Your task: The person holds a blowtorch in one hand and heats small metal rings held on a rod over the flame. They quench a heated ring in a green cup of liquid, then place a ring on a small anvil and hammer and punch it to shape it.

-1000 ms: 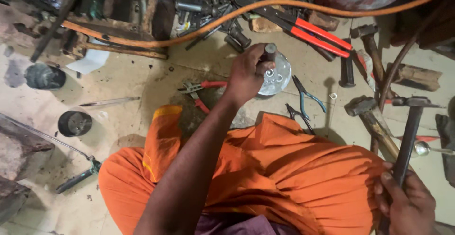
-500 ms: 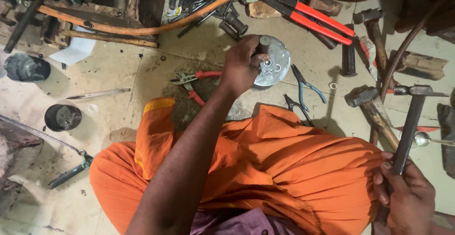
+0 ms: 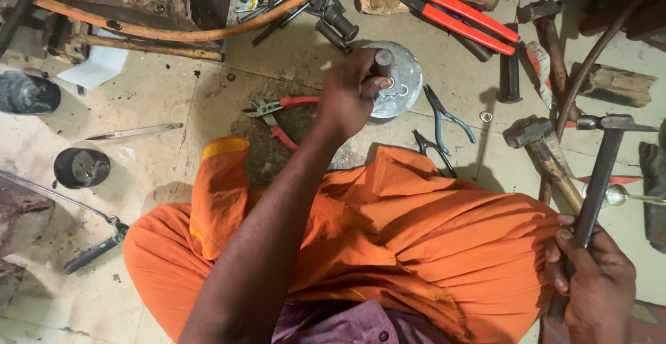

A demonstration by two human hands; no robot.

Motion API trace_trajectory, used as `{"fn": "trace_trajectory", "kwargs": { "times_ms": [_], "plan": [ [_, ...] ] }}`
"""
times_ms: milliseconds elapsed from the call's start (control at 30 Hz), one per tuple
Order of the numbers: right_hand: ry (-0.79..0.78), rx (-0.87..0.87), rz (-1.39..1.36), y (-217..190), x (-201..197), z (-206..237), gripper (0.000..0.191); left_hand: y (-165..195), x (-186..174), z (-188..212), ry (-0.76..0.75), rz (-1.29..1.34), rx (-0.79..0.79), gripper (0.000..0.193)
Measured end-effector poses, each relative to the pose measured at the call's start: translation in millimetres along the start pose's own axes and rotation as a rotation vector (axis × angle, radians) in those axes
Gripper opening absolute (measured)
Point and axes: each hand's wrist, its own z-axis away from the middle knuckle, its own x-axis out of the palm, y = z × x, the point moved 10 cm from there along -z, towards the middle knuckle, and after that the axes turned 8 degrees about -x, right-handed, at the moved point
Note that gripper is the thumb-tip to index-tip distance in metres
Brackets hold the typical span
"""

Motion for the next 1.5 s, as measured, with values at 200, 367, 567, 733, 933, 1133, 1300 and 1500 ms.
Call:
{"fn": "trace_trajectory", "kwargs": {
  "times_ms": [200, 367, 567, 733, 933, 1133, 1300, 1500],
  "plan": [
    [0.005, 0.007, -0.024, 0.3, -1.6, 2.7, 0.022, 0.1, 0.5, 3.1, 0.044, -0.070, 0.061, 0.023],
    [0.009, 0.017, -0.041, 0.3, -1.9, 2.8, 0.021, -1.6, 1.2, 3.7, 0.038, -0.051, 0.076, 0.025],
    [0.012, 0.030, -0.073, 0.2, -1.8, 3.0, 0.022, -4.2, 5.4, 4.1, 0.009, -0.050, 0.060, 0.022],
    [0.015, 0.030, -0.068, 0.7, -1.8, 2.3, 0.022, -0.7, 2.9, 1.7, 0.016, -0.063, 0.041, 0.021],
    [0.012, 0.033, -0.093, 2.2, -3.1, 1.9, 0.021, -4.9, 8.1, -6.4, -0.005, -0.060, -0.094, 0.020],
    [-0.011, 0.023, -0.130, 4.2, -4.0, -0.8, 0.022, -0.4, 12.1, -9.1, -0.041, -0.062, -0.029, 0.018],
    [-0.025, 0.021, -0.144, 3.0, -3.1, 0.1, 0.022, -0.5, 14.8, -8.5, -0.067, -0.042, -0.025, 0.017],
    [-0.009, 0.022, -0.131, 0.7, -2.2, 0.8, 0.021, 0.6, 17.7, -9.0, -0.084, -0.075, -0.020, 0.018]
  ]
}}
